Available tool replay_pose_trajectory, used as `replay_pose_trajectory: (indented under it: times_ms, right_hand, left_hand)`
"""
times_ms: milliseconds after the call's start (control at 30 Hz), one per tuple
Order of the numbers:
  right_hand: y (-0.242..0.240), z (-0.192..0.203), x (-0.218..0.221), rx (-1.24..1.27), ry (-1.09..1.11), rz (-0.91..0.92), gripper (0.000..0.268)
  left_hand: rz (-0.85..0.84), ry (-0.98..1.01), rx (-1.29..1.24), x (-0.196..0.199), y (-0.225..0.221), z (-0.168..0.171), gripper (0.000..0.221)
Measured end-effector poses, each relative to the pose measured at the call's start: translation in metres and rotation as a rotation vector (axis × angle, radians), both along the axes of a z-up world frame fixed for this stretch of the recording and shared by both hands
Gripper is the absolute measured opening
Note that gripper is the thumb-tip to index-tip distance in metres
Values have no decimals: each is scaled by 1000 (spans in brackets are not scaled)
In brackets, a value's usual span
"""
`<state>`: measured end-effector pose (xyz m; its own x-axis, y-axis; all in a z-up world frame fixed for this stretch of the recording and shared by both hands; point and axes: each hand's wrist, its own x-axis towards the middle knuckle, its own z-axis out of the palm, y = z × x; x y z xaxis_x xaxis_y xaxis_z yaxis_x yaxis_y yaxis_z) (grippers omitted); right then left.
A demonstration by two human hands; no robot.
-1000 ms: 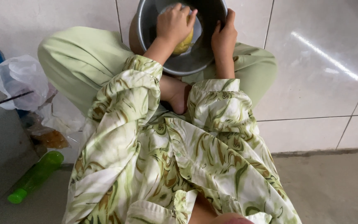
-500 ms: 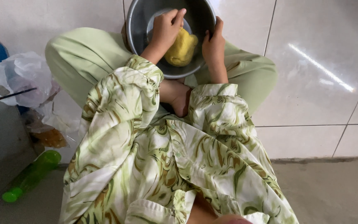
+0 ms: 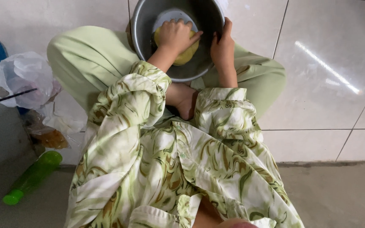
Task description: A person sitting on the floor kneads a yellow ball of dough inside a metal bowl using both hands.
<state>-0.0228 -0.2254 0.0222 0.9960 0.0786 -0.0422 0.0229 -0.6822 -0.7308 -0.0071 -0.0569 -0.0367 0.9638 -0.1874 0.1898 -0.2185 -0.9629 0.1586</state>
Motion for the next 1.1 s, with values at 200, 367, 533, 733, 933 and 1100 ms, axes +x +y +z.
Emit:
replay_pose_trajectory:
  times_ms: [200,367,533,733,933,1100]
  right_hand:
    - [-2,-8,3,6,-22,-4,49]
    - [-3,-9,2,4,-1,-4,49]
    - [-4,-6,1,1,-28,24,48]
    - [-2,-4,2,1,-13,18,48]
    - [-2,-7,3,-48,-53,8,49]
    - [-2,-2,2,39,-44,22,47]
  left_hand:
    - [48,-42,-100,21,5,-12,40]
    - [-7,-184,-90,0,5,15,24]
    - [8,215,-28,-48,-8,43,54]
    - [17,331,128,-36,-8,39,81]
    - [8,153,72,-11,-1,9,56]
    - [-49,218,-264,-8,25,36,52]
